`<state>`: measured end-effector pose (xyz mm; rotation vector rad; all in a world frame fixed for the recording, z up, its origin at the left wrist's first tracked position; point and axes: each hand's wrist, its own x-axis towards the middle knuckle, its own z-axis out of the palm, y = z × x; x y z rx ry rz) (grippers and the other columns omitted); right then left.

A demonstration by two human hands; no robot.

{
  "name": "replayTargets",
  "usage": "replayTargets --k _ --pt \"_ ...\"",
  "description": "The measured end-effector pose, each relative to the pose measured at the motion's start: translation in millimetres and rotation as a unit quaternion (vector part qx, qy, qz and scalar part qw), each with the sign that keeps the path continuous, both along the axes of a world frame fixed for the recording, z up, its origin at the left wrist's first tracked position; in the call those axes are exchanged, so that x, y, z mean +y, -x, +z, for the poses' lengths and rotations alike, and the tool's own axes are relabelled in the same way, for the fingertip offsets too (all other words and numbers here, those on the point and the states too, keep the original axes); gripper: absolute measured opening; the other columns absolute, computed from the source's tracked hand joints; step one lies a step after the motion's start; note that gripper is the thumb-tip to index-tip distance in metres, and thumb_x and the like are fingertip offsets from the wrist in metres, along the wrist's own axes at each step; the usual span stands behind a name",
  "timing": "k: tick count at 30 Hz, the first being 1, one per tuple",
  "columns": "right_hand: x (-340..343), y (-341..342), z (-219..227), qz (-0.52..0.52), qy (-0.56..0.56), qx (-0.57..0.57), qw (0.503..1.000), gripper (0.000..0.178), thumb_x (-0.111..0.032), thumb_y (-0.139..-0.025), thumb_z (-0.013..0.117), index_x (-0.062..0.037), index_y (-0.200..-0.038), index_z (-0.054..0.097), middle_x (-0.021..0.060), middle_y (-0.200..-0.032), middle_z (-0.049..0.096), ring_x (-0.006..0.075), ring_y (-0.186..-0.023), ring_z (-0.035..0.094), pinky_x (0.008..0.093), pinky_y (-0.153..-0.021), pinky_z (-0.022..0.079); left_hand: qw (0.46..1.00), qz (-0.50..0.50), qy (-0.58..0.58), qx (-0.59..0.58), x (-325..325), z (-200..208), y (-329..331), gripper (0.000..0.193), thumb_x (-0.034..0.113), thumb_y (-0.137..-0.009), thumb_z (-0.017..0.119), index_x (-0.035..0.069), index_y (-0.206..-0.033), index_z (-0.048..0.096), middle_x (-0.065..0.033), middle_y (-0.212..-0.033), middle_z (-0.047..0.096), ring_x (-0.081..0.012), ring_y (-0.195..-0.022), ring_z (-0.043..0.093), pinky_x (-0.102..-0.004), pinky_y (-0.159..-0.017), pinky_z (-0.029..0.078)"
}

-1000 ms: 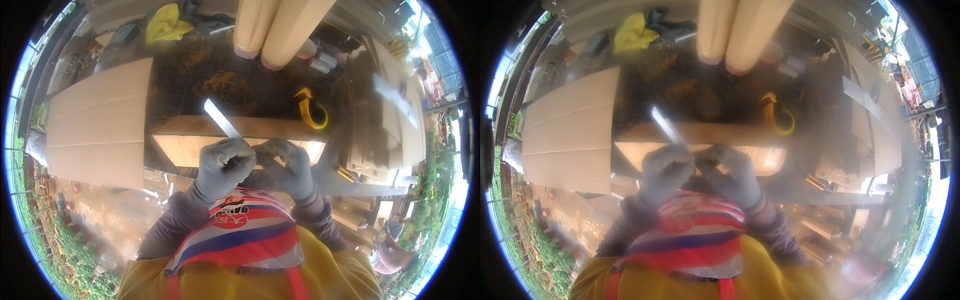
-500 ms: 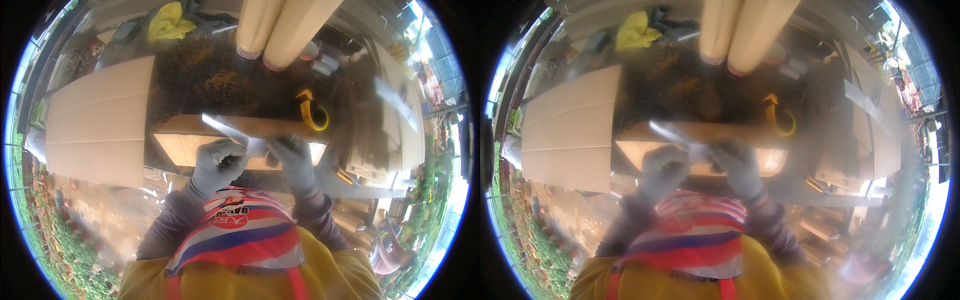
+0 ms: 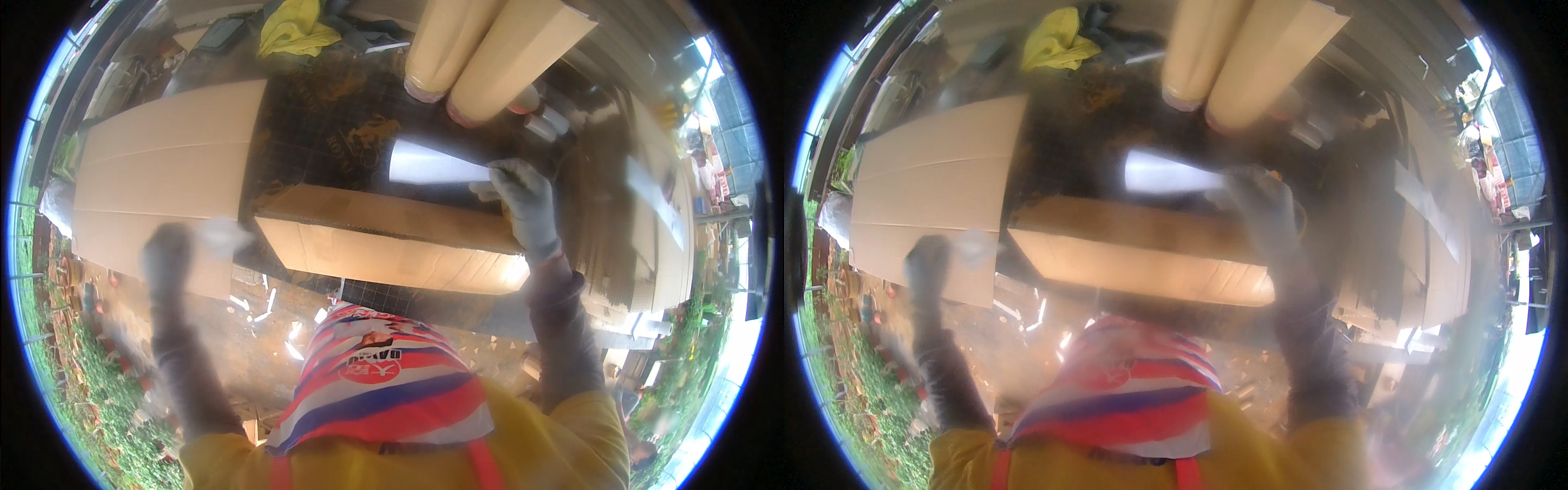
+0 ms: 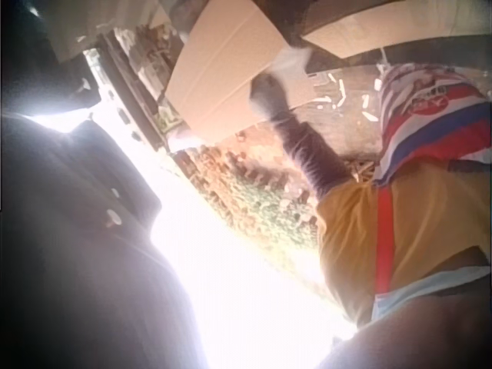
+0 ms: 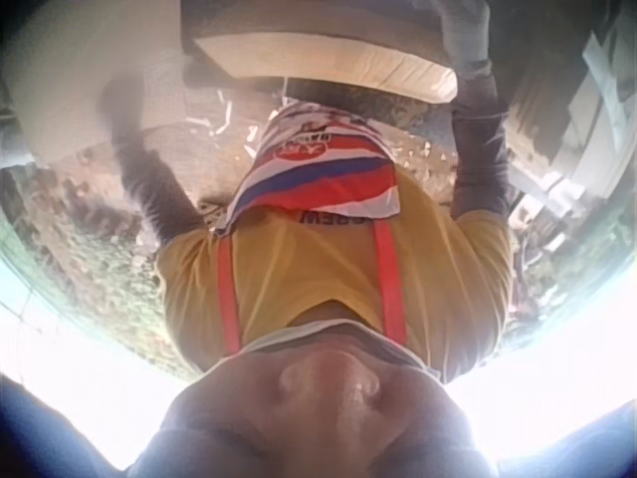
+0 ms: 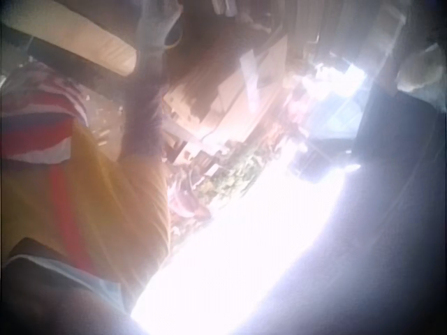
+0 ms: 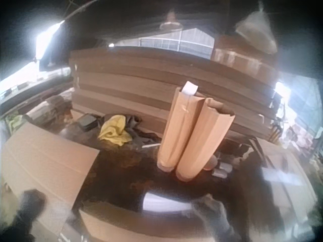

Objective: The person tapes cardboard boxes closed using a handheld tape dispenser, then places shipping labels on the sealed boxes. They repeat this process for multiple boxes, stacking the finished packages on the ground.

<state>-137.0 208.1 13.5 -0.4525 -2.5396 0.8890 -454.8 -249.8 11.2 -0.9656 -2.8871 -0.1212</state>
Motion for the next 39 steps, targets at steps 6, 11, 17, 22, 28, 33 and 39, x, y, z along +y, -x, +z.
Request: replayTargets --k 6,11,17,22,28,33,39 --pt "13.1 10.6 -63.4 0.066 0.262 0.004 0.963 0.017 -0.009 -0.098 0.062 -0.001 -0.112 0.068 0.0059 -0.104 0.071 0.011 -0.096 0.064 0.0255 -0.084 0.051 0.977 0.055 0.007 0.205 -20.7 60.4 -21.4 0.086 0.017 -0.077 0.071 0.007 -0.154 0.033 -0.0167 -0.16 0.031 -0.0374 -0.147 0.032 -0.0527 -0.12 0.026" --pt "3.5 18.4 -79.6 0.14 0.293 -0.081 0.942 0.022 -0.011 -0.096 0.065 -0.0014 -0.115 0.067 0.006 -0.107 0.07 0.0124 -0.098 0.063 0.0277 -0.088 0.051 0.935 -0.292 -0.167 -0.11 185.6 21.0 -126.0 0.106 0.047 -0.071 0.083 0.003 -0.152 0.032 -0.0196 -0.157 0.035 -0.0339 -0.148 0.028 -0.0576 -0.121 0.007" --pt "41.0 -28.5 -25.8 0.118 0.165 -0.191 0.96 0.037 -0.006 -0.092 0.066 -0.0016 -0.128 0.06 0.009 -0.112 0.07 0.016 -0.095 0.067 0.0311 -0.084 0.055 0.829 -0.454 0.22 -0.242 308.5 -49.0 -152.1 0.085 0.046 -0.072 0.078 0.005 -0.141 0.049 -0.0143 -0.132 0.061 -0.0257 -0.127 0.055 -0.0696 -0.115 0.017" --pt "98.8 -119.8 -93.8 -0.214 0.014 -0.259 0.942 0.045 -0.015 -0.094 0.064 -0.0028 -0.136 0.054 0.0136 -0.122 0.067 0.0276 -0.103 0.068 0.0362 -0.089 0.055 0.819 -0.502 0.144 -0.24 337.1 -73.0 -184.9 0.086 0.044 -0.069 0.08 0.003 -0.138 0.05 -0.0126 -0.129 0.062 -0.0267 -0.126 0.055 -0.0701 -0.114 0.017" --pt "146.1 -156.2 -247.9 -0.222 0.084 -0.083 0.968 0.056 -0.018 -0.096 0.06 -0.0079 -0.148 0.041 0.0183 -0.145 0.049 0.0309 -0.133 0.049 0.0378 -0.109 0.042 0.828 -0.361 0.281 -0.324 277.5 -65.4 -97.4 0.111 0.058 -0.058 0.084 0.0 -0.143 0.043 -0.015 -0.134 0.06 -0.0308 -0.124 0.057 -0.0669 -0.111 0.02" --pt "144.9 -145.8 -251.2 -0.148 -0.148 -0.013 0.978 0.048 -0.019 -0.097 0.061 -0.0053 -0.141 0.046 0.0142 -0.136 0.054 0.0273 -0.126 0.053 0.0368 -0.107 0.043 0.891 -0.355 0.278 -0.059 233.6 -35.5 -69.3 0.114 0.062 -0.053 0.087 -0.001 -0.138 0.046 -0.0178 -0.136 0.059 -0.0335 -0.125 0.056 -0.0637 -0.109 0.025" --pt "119.5 -153.1 -107.8 -0.235 0.157 0.031 0.959 0.048 -0.013 -0.091 0.065 -0.0036 -0.137 0.053 0.0123 -0.129 0.061 0.0248 -0.113 0.061 0.0348 -0.097 0.051 0.868 -0.421 0.065 -0.256 274.2 -35.8 -146.5 0.083 0.058 -0.077 0.073 -0.002 -0.13 0.053 -0.0195 -0.12 0.064 -0.0351 -0.115 0.06 -0.0457 -0.096 0.045"
